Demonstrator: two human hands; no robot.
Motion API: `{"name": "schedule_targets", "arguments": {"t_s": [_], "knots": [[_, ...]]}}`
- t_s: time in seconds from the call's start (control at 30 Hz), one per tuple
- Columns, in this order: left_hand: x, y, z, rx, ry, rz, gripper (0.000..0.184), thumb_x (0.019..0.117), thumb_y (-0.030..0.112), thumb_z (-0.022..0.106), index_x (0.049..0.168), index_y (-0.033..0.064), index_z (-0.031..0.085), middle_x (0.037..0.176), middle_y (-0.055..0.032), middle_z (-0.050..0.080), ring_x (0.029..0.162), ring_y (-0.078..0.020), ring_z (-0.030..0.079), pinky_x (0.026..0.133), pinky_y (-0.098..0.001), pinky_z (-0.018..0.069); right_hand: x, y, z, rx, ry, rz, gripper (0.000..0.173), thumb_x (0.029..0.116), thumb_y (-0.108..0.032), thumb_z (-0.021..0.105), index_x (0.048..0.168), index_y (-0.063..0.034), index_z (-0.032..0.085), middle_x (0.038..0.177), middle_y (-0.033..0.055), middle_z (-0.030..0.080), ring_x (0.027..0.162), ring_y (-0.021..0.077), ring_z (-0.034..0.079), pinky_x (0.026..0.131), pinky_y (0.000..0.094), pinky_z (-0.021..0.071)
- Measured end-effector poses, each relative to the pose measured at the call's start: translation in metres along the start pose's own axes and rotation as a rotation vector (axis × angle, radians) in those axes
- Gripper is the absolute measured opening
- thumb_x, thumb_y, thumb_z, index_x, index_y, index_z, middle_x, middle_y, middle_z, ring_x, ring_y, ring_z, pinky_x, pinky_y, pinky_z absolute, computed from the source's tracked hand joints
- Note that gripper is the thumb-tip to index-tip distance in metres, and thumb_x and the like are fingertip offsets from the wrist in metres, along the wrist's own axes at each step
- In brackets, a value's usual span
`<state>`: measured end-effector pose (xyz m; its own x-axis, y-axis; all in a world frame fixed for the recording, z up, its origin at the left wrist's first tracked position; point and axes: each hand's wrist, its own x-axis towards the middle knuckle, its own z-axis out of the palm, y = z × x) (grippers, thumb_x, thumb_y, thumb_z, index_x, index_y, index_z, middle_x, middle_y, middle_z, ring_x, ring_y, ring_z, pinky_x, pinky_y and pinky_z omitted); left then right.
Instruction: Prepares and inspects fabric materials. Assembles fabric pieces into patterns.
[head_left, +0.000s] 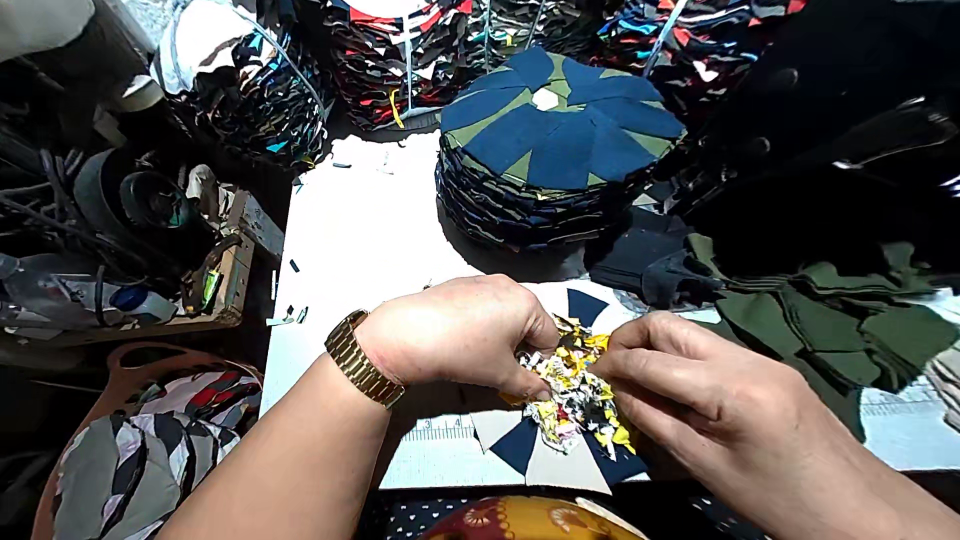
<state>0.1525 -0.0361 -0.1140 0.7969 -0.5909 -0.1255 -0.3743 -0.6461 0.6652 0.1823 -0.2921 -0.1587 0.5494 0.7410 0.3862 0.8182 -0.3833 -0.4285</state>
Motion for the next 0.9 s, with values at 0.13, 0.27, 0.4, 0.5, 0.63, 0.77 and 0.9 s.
{"name": "schedule_targets", "arguments": {"t_s": [0.13, 0.27, 0.4, 0.5, 0.63, 0.77, 0.9], "knots": [[-0.002, -0.007, -0.002, -0.095, 0.106, 0.097, 0.02, 0.0943, 0.023, 0.075, 0.084, 0.0064, 0.073, 0.063, 0.0013, 0.06, 0.055, -0.0054, 0.053, 0.051, -0.0243, 0.0437, 0.01, -0.006, -0.011, 0.039, 0.051, 0.01, 0.019, 0.0932, -0.023, 0.06, 0.095, -0.0193, 0.078, 0.093, -0.0074, 0.06, 0.081, 0.0001, 0.057, 0.065, 0.0166, 0.0495], [-0.002, -0.012, -0.002, 0.023, 0.182, 0.034, 0.026, 0.0968, 0.027, 0.071, 0.077, 0.0098, 0.067, 0.06, 0.0024, 0.054, 0.054, -0.008, 0.05, 0.051, -0.0289, 0.0415, 0.018, -0.011, -0.002, 0.009, 0.09, -0.016, 0.018, 0.0931, -0.02, 0.061, 0.092, -0.0156, 0.078, 0.091, -0.0052, 0.062, 0.08, 0.0029, 0.059, 0.064, 0.0195, 0.051], [0.001, -0.011, 0.002, 0.161, 0.157, -0.052, 0.027, 0.096, 0.03, 0.071, 0.076, 0.0133, 0.067, 0.063, 0.0032, 0.056, 0.059, -0.0107, 0.053, 0.054, -0.0338, 0.0436, 0.02, -0.004, 0.01, -0.056, 0.076, -0.027, 0.019, 0.0925, -0.019, 0.057, 0.09, -0.0133, 0.075, 0.085, -0.0035, 0.061, 0.073, 0.0058, 0.059, 0.059, 0.0226, 0.0502], [0.0, -0.01, 0.0, 0.18, 0.151, -0.068, 0.027, 0.0953, 0.032, 0.072, 0.076, 0.0139, 0.066, 0.063, 0.0034, 0.055, 0.059, -0.0102, 0.053, 0.055, -0.0333, 0.043, 0.022, -0.004, 0.004, -0.053, 0.104, -0.007, 0.018, 0.0928, -0.018, 0.058, 0.09, -0.012, 0.074, 0.086, -0.0025, 0.063, 0.074, 0.0051, 0.06, 0.059, 0.0214, 0.0503], [-0.003, -0.01, -0.002, 0.152, 0.17, -0.108, 0.028, 0.0901, 0.037, 0.078, 0.078, 0.0146, 0.068, 0.064, 0.0047, 0.058, 0.059, -0.0083, 0.054, 0.055, -0.0317, 0.0449, 0.019, 0.001, 0.005, -0.059, 0.03, 0.006, 0.018, 0.0898, -0.02, 0.059, 0.088, -0.0148, 0.077, 0.084, -0.0044, 0.058, 0.069, 0.0041, 0.057, 0.054, 0.0214, 0.0488], [-0.008, -0.014, -0.006, 0.035, 0.214, -0.091, 0.026, 0.0889, 0.035, 0.08, 0.083, 0.0123, 0.07, 0.066, 0.0042, 0.06, 0.059, -0.0065, 0.056, 0.054, -0.0282, 0.0478, 0.022, 0.005, -0.016, 0.06, 0.023, 0.037, 0.021, 0.0957, -0.03, 0.06, 0.095, -0.0198, 0.078, 0.092, -0.0093, 0.063, 0.081, -0.0007, 0.061, 0.066, 0.0175, 0.0525], [-0.008, -0.015, -0.006, -0.087, 0.251, 0.008, 0.017, 0.0905, 0.018, 0.079, 0.086, 0.0055, 0.069, 0.07, 0.0002, 0.063, 0.061, -0.0046, 0.058, 0.055, -0.0206, 0.0491, 0.029, -0.001, -0.013, 0.002, 0.08, 0.049, 0.024, 0.0944, -0.03, 0.063, 0.101, -0.0133, 0.078, 0.097, -0.0022, 0.064, 0.082, 0.0039, 0.062, 0.068, 0.0207, 0.0542]]}}
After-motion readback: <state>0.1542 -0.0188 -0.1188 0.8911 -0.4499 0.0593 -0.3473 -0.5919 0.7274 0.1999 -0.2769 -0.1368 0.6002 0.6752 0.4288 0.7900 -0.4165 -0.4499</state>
